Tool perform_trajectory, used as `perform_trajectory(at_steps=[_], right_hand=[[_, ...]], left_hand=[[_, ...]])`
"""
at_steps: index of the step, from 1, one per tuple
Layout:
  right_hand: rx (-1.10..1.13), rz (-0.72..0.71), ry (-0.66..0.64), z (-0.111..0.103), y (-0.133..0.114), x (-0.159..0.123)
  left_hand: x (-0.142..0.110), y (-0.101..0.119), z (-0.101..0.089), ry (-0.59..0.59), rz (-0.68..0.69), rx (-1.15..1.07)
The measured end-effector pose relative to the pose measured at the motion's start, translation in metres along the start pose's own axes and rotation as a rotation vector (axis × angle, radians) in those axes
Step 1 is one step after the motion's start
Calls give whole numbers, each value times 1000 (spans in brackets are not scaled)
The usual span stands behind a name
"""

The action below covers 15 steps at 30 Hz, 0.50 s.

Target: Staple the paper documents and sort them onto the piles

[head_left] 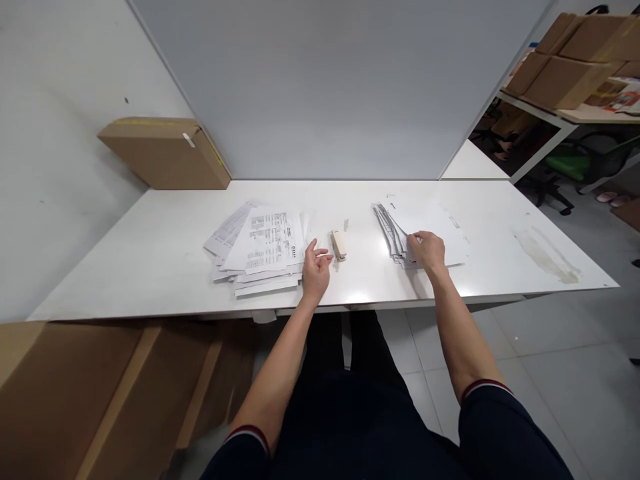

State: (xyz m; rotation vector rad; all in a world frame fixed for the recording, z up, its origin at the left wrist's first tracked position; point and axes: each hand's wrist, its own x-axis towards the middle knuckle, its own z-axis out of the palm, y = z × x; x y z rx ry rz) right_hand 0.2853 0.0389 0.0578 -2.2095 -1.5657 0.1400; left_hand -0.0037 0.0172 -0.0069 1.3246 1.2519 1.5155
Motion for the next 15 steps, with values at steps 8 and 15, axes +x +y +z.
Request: perform_trajectory(at_steps=[8, 15], right_hand=[[75, -6, 120, -22, -8, -22], [453, -232, 219, -57, -42, -114]], left_hand=[[-5, 6, 1, -56, 87, -15], [-23, 30, 2, -211, -96, -346]])
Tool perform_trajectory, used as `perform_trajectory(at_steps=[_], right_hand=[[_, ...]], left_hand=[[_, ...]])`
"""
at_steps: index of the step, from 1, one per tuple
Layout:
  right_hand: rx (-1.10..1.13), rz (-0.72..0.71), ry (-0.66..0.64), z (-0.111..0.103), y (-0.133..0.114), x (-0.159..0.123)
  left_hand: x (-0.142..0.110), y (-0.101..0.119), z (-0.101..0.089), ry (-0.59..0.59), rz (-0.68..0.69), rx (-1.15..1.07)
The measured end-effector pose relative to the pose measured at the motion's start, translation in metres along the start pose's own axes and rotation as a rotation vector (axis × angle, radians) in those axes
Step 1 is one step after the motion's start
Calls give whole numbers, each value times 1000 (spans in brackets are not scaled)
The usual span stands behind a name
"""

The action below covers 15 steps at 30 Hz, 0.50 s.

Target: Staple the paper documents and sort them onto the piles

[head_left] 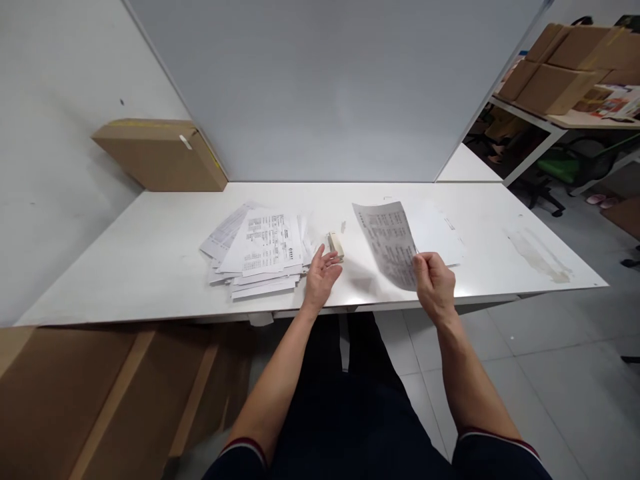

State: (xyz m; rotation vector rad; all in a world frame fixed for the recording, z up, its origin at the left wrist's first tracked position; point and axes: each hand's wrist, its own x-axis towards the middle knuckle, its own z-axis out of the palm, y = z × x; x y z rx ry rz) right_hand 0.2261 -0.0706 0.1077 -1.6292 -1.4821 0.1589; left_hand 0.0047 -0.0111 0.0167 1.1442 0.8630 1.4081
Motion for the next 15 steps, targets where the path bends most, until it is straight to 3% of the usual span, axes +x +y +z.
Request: perform_trajectory(at_steps=[3, 6, 9, 12, 15], right_hand=[[130, -6, -92, 5, -17, -23], [196, 48, -253, 12, -13, -22], [147, 140, -318, 14, 14, 9], [-158, 184, -146, 18, 53, 58], [-400, 177, -125, 29, 85, 100]], left_hand=[[-13, 9, 6, -192, -182, -208], [-21, 16, 9, -142, -292, -287], [-18, 18, 6, -32, -306, -289], [-11, 15, 0, 19, -339, -281], [-8, 12, -4, 10, -381, -278]])
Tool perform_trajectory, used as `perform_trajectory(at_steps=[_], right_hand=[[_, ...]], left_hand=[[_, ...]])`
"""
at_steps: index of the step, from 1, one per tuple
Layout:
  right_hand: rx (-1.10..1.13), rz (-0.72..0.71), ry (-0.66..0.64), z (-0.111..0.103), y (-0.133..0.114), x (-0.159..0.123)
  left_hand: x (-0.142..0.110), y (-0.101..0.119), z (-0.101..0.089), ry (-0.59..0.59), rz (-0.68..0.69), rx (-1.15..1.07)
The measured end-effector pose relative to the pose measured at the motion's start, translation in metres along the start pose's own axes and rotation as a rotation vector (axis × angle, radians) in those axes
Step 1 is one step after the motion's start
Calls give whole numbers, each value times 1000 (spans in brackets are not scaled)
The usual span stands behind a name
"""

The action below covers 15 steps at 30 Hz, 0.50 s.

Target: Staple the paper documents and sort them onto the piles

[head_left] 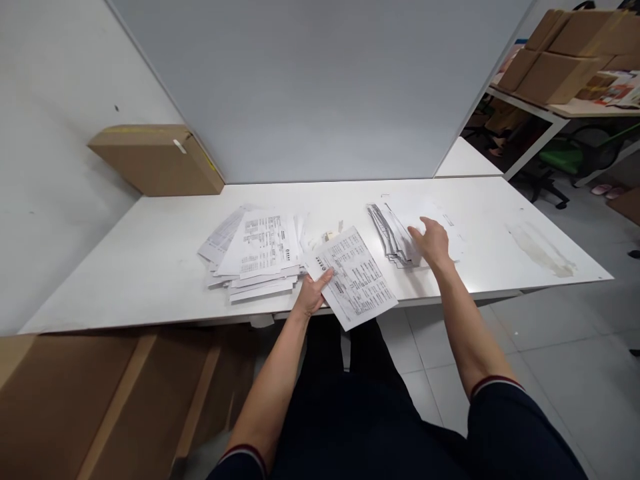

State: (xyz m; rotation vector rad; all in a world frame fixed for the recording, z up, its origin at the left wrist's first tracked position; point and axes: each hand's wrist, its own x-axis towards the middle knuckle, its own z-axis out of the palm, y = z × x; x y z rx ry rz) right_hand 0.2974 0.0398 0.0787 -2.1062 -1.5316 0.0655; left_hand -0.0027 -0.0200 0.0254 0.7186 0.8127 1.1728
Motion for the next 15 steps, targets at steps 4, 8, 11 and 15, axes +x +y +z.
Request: perform_trajectory(at_steps=[4, 8, 11, 15], right_hand=[[-169, 41, -168, 18, 4, 24], [-145, 29, -234, 19, 5, 18], [-48, 6, -214, 14, 9, 12], [-106, 17, -195, 7, 11, 12]], left_hand=[[-1, -1, -1, -8, -4, 2], [0, -3, -2, -9, 18, -21], [1, -4, -2, -16, 23, -25], [1, -4, -3, -13, 6, -19]])
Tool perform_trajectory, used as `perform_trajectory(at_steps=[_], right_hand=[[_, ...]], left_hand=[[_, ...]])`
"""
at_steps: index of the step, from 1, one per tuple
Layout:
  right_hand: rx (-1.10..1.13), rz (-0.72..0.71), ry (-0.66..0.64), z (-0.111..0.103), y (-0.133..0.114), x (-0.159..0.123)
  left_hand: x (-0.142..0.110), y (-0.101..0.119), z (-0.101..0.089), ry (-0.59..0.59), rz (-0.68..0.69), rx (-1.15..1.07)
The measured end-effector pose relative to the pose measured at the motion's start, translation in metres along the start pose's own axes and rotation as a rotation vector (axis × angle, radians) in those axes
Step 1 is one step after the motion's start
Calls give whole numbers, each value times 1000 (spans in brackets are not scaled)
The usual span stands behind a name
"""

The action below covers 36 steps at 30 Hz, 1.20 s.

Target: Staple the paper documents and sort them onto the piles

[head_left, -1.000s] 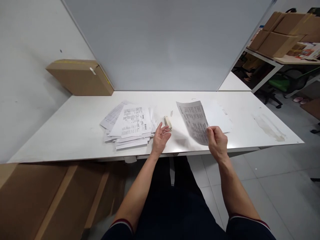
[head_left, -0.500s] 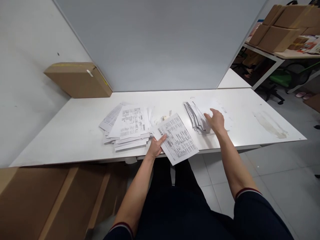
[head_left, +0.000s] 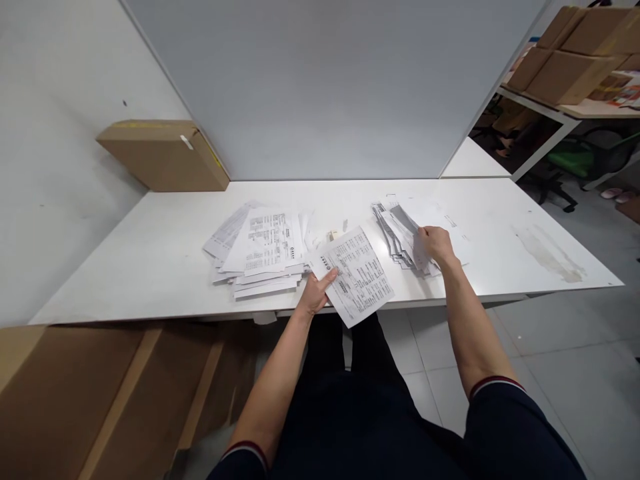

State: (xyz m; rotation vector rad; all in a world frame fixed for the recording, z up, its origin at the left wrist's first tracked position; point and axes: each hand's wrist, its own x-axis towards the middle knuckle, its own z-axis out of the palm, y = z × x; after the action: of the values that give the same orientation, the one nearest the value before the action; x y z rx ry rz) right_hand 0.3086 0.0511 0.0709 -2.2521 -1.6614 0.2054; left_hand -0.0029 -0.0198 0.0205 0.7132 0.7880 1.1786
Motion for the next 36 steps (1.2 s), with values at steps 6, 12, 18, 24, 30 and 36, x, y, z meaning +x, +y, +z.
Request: perform_trajectory(at_steps=[6, 12, 18, 24, 30, 36], right_hand=[[83, 19, 123, -4, -3, 2], [98, 54, 171, 3, -3, -6], [-131, -145, -8, 6, -6, -15], [-191, -151, -163, -6, -10, -11], [-328, -174, 25, -3, -7, -11], [3, -269, 597, -50, -22, -48]], left_hand=[[2, -3, -4, -9, -9, -19], [2, 0, -2, -1, -37, -19], [1, 3, 0, 7, -40, -16], [1, 4, 2, 14, -26, 8], [1, 4, 3, 31, -51, -32], [1, 4, 3, 31, -77, -37]])
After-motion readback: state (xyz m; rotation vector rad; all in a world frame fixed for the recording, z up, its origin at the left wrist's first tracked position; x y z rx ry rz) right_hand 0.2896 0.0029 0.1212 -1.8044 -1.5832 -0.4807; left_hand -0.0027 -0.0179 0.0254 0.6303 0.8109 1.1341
